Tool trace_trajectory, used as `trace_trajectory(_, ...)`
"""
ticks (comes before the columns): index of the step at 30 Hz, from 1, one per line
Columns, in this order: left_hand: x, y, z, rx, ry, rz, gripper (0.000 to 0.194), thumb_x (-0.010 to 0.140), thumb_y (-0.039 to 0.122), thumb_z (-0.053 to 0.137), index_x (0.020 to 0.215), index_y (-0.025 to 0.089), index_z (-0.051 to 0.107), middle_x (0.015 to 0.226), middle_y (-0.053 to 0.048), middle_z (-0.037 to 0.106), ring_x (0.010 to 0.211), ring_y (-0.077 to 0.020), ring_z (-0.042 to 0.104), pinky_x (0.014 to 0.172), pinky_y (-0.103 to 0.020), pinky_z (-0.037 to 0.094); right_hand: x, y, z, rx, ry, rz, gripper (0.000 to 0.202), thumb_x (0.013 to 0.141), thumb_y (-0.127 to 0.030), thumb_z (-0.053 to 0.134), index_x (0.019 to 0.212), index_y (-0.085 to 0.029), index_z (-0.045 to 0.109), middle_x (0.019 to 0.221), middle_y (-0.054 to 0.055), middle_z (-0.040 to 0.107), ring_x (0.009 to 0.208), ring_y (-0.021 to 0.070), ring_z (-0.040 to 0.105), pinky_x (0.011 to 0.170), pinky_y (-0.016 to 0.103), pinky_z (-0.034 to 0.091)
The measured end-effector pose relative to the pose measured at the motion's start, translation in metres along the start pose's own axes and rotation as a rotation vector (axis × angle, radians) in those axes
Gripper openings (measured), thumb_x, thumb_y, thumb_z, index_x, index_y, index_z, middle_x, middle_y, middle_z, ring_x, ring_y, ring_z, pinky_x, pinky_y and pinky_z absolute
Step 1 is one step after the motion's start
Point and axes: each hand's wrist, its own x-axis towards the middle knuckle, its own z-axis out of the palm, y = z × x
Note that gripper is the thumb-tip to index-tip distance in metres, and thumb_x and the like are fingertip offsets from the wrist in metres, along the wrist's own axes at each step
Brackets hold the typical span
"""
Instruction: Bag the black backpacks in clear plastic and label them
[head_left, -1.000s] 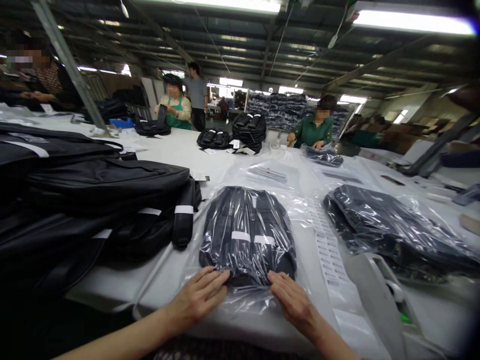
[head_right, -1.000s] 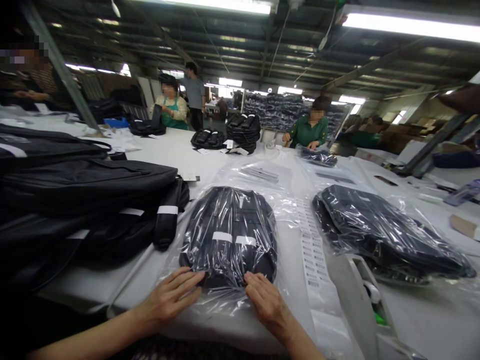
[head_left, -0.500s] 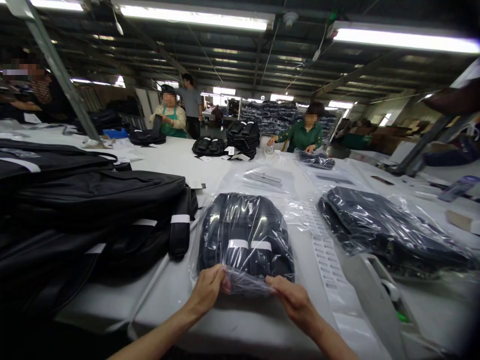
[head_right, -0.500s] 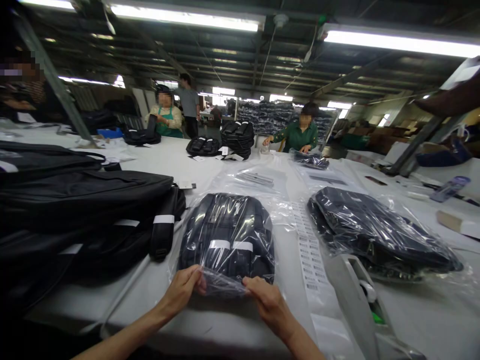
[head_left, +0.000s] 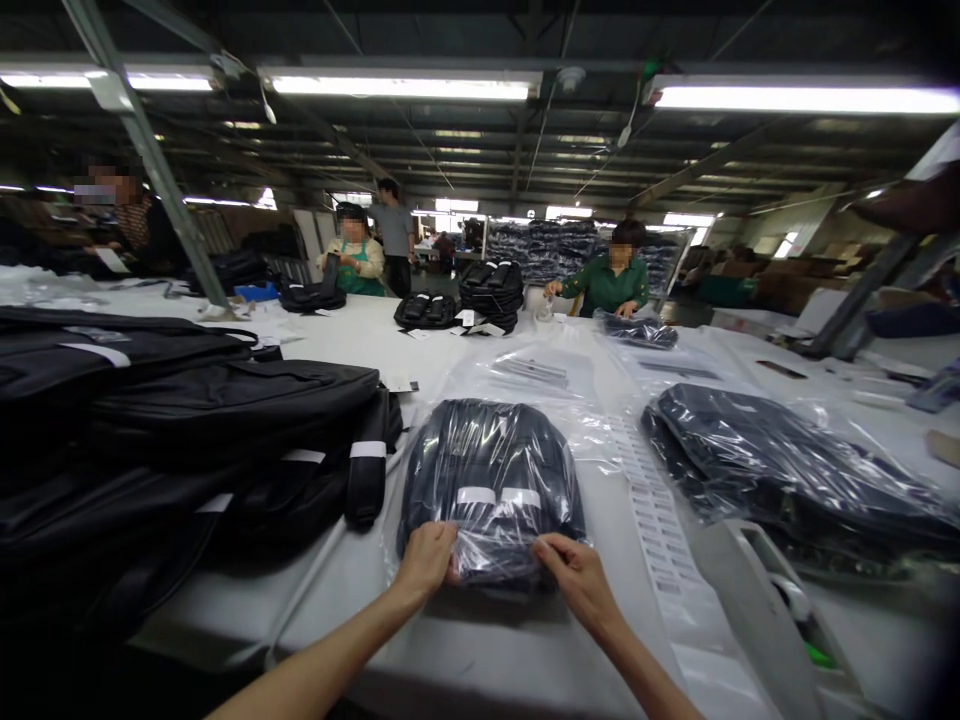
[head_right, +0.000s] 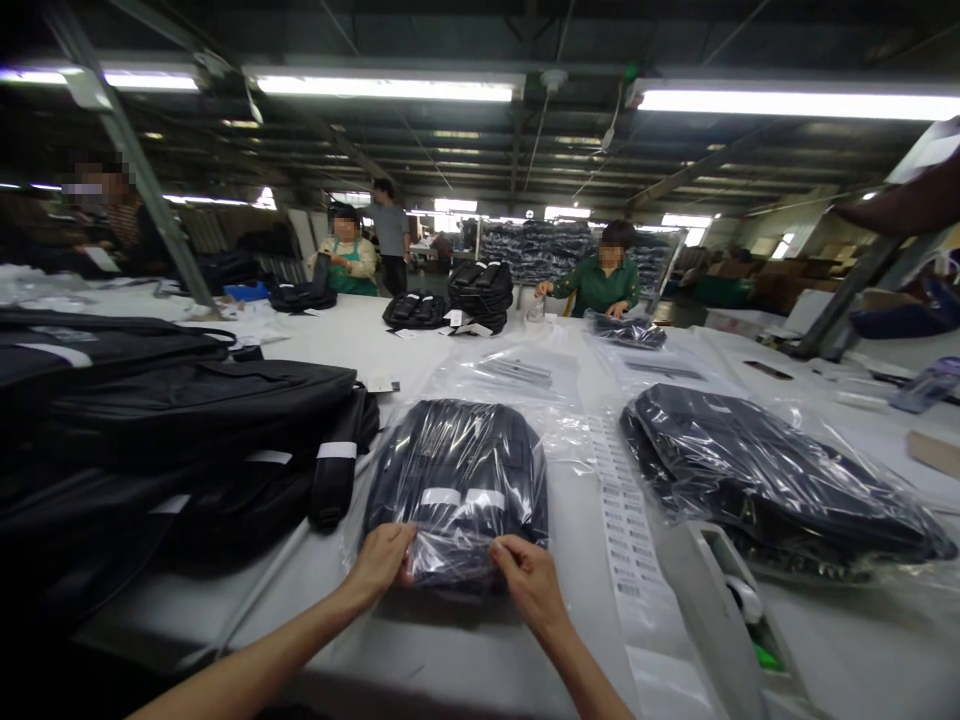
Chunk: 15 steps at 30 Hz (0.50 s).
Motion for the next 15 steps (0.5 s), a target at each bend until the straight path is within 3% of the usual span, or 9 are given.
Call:
trace_trajectory(3,0.002,0.005,0.0,0.001,-0.038,-0.087,0.038,0.09,0.03,0.036,0.056,0.018,0.046,0.045,0.004,0.05,0.044,-0.0141,0.057,0.047,-0.023,0.04,0.005,-0.003,0.001,-0.076,-0.005,0.022,0.042,0.083,-0.05,0.046,0.07,-0.016,0.067,0.058,0.001,0.06,0.057,0.0157,0.055,0.053,0.023,0.041)
trace_trajectory(8,0.005,0.012,-0.003,-0.031,-0.147,-0.222,0.038,0.093,0.039,0.042,0.066,0.015,0.051,0.05,0.006,0.051,0.046,-0.0094,0.054,0.051,-0.024,0.045,0.014,-0.004,0.004,-0.187,0.017,0.036,0.038,0.082,-0.044,0.046,0.065,-0.017,0.067,0.054,0.001,0.062,0.054,0.0159,0.056,0.051,0.023,0.038)
trace_trajectory(15,0.014,0.026,-0.021,-0.053,-0.355,-0.291,0.032,0.084,0.039,0.055,0.062,0.016,0.053,0.056,-0.002,0.061,0.05,-0.0157,0.062,0.049,-0.026,0.048,0.023,0.008,0.007,-0.296,0.038,-0.022,0.04,0.083,-0.042,0.045,0.054,-0.018,0.058,0.048,-0.001,0.057,0.05,0.0151,0.055,0.051,0.023,0.034)
